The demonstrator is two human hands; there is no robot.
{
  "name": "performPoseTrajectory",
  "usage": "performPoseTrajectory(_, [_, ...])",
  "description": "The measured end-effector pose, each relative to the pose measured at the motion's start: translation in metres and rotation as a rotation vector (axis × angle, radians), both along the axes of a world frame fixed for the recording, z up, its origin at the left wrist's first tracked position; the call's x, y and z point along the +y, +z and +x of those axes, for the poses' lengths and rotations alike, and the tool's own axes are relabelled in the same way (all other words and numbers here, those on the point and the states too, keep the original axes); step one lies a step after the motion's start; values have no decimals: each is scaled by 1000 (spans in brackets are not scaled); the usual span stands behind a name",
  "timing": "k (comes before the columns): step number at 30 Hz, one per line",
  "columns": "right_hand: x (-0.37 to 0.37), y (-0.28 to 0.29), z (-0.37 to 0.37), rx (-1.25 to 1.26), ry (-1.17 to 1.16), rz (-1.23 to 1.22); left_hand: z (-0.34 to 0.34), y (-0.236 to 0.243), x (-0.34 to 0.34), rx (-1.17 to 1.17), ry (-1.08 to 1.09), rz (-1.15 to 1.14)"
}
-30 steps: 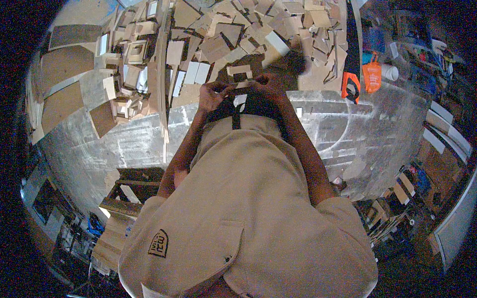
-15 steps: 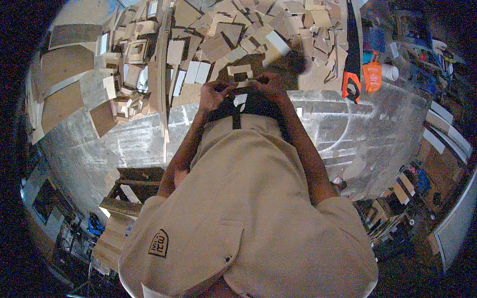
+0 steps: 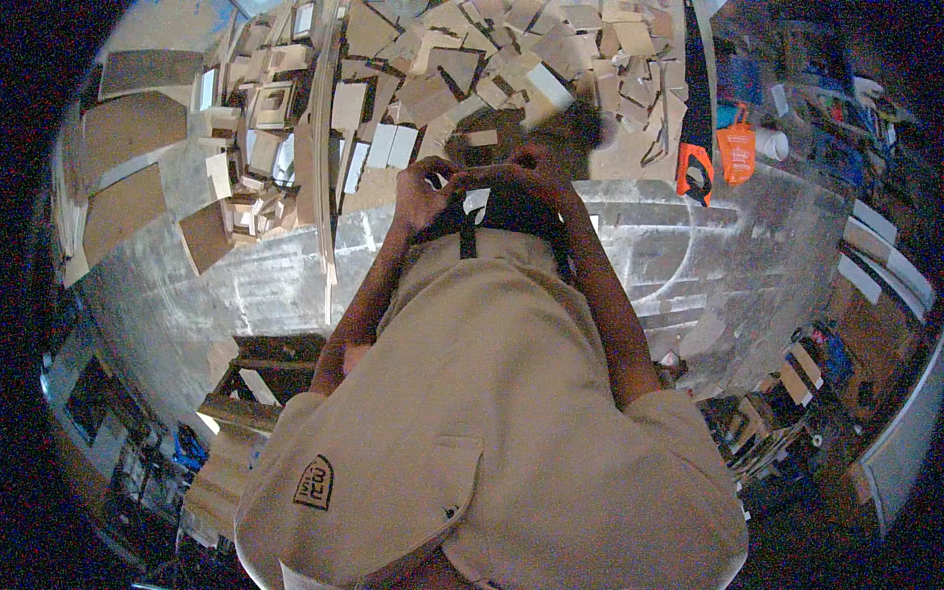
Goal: The person saws a small piece of wood with a hand saw, sands the edges with a sanding block, and applies adhesive to a wooden joint.
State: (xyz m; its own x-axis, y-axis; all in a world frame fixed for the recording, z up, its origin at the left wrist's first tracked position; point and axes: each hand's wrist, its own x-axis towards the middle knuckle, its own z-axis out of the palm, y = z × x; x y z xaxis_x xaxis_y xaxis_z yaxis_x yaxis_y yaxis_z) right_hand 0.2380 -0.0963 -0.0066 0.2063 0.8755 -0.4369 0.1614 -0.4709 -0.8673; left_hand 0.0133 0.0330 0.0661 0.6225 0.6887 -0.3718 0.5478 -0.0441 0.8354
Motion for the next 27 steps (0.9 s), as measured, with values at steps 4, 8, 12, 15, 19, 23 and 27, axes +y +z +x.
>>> performPoseTrajectory(4, [4, 56, 1, 117, 32, 6, 18, 32, -4, -77, -130, 316])
performPoseTrajectory(8, [-1, 109, -2, 29, -10, 84, 47, 48, -1, -147, -319, 84])
performPoseTrajectory(12, [-14, 150, 0, -70, -100, -40, 72, 57, -13, -212, -353, -48])
performPoseTrajectory(15, [-33, 166, 15, 25, -179, -93, 96, 61, -25, -239, -396, -36])
performPoseTrajectory(19, [-85, 135, 86, -192, -217, 43, 122, 40, -59, -334, -389, 145])
performPoseTrajectory(23, [-184, 82, 205, -829, -267, -41, 161, 44, -98, -117, -134, -182])
performPoseTrajectory(27, [-236, 37, 269, -952, 21, 8, 194, 48, -146, -145, 92, -271])
